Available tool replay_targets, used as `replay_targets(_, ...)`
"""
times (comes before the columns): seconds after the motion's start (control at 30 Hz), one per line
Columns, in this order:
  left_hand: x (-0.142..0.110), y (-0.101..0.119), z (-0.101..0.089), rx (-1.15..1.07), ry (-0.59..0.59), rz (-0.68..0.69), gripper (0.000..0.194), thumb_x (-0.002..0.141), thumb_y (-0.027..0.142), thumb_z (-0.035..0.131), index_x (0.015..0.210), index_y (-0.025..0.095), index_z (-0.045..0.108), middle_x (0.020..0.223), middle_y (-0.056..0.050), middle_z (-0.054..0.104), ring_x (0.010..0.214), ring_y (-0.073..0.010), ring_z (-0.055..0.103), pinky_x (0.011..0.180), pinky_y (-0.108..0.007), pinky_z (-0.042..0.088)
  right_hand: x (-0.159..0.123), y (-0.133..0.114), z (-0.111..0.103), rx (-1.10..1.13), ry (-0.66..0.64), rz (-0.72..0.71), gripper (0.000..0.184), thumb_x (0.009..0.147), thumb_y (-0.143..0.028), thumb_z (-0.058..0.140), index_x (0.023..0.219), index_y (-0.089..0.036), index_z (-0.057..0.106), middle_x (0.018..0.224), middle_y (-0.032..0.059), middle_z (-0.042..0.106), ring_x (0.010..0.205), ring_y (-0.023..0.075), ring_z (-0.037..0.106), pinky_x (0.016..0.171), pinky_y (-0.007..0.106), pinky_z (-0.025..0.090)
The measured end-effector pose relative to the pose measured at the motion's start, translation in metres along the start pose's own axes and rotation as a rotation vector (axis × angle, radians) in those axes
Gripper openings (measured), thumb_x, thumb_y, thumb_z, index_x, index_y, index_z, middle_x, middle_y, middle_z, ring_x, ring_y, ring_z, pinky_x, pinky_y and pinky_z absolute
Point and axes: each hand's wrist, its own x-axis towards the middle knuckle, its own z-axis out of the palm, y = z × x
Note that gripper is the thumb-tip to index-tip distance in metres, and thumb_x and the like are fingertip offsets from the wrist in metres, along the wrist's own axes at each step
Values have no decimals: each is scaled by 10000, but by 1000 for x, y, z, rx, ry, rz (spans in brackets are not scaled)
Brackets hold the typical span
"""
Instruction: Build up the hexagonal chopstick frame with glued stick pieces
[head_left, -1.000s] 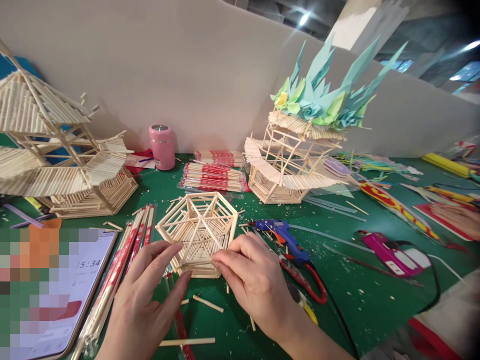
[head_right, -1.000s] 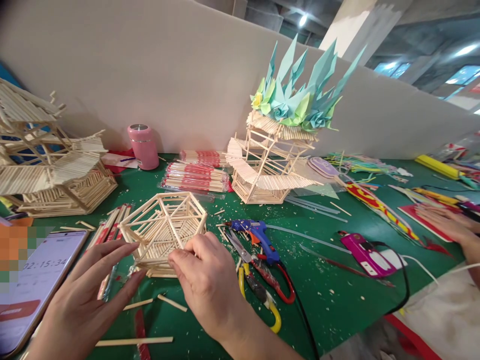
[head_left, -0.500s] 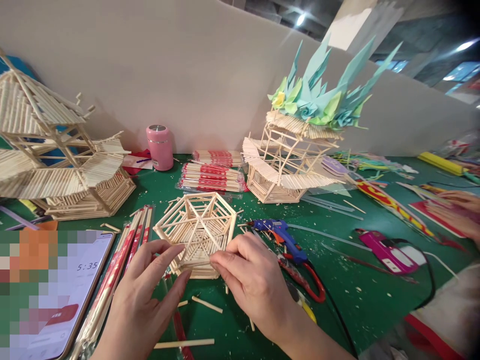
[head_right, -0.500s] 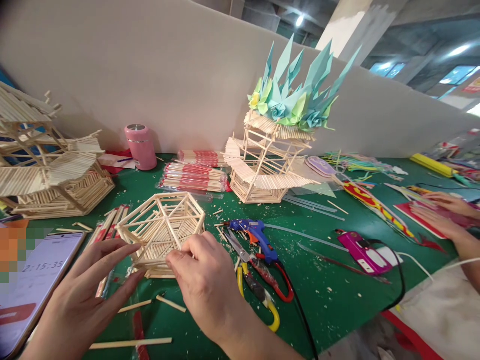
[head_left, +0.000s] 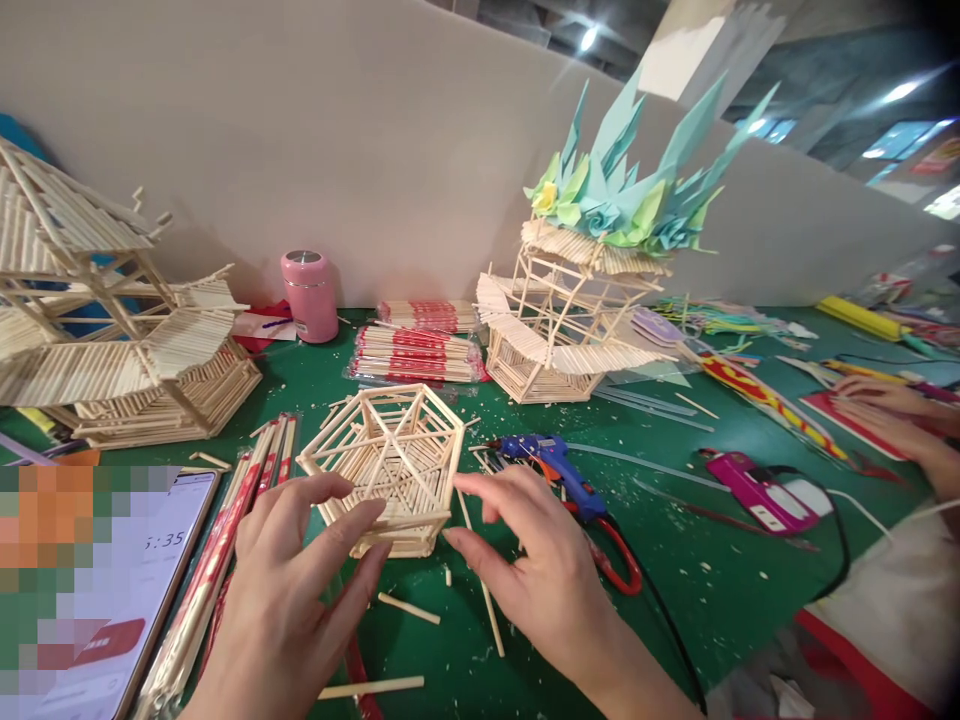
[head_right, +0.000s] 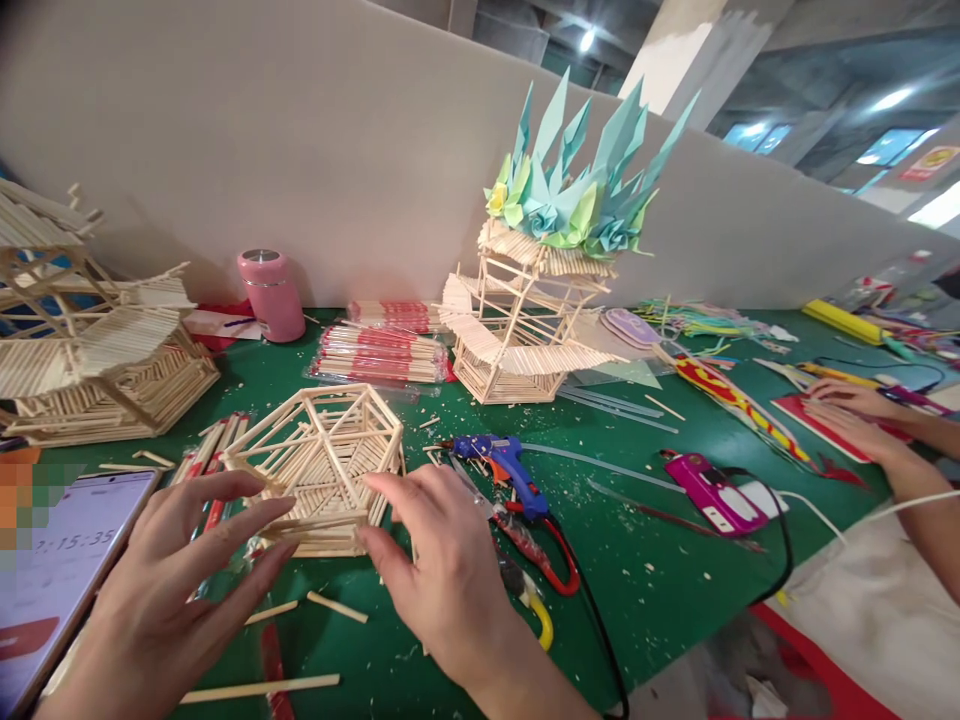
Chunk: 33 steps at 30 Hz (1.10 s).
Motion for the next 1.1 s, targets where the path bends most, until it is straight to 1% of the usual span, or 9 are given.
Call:
replay_targets(0.07,3,2,0,24,1,37,197,814,162,534,1002,202,578,1036,-99,505,903,-253,498,745,-416,400,-6,5,-3,33,18,85,225,802,-162,615,1024,-165,576,741,5,505,694,165,526,615,293,465)
replay_targets(0.17,8,5,1,61,-34,103,190,820,168,520,990,216,587,1028,-101,526,919,-269,482,735,-418,383,-15,9,-2,90,28,209,161,805,-199,614,959,-202,565,742,-8,513,664,149,523,577,263,457)
replay_targets(0.3,13,6,4,106,-66,165,173,827,208,520,980,248,590,961,-70,603,926,-274,483,722,-406,357,-18,9,4,178,24,305,101,817,-211,598,916,-219,580,756,-11,542,652,132,529,565,232,453)
replay_targets(0.37,14,7,7,92,-64,149,147,832,218,517,948,257,600,912,-52,632,906,-270,486,723,-407,342,-17,8,7,230,13,329,74,823,-222,589,897,-215,599,750,-11,538,644,125,528,555,220,448)
replay_targets(0.53,13,12,10,25,-56,5,155,858,205,480,851,278,618,844,-18,646,883,-263,498,752,-427,302,-11,6,12,340,-52,397,111,847,-287,575,898,-201,622,772,1,542,693,128,547,589,218,443)
replay_targets(0.77,12,13,11,43,-68,18,159,856,172,465,853,251,602,817,-20,652,883,-261,487,734,-415,306,-12,8,19,423,-89,459,174,851,-358,565,894,-198,621,770,6,554,684,135,530,606,234,434)
replay_targets(0.93,9,12,13,-5,-104,7,166,869,190,449,889,246,605,882,-17,673,944,-263,486,758,-409,341,-11,10,22,474,-90,471,175,850,-351,565,852,-188,630,757,4,546,658,126,512,590,228,422)
replay_targets(1.1,6,11,15,-20,-102,0,166,870,176,450,904,242,598,904,-12,679,976,-264,484,772,-404,371,-9,7,22,517,-99,490,183,852,-345,561,822,-176,626,755,3,544,640,116,497,573,219,410)
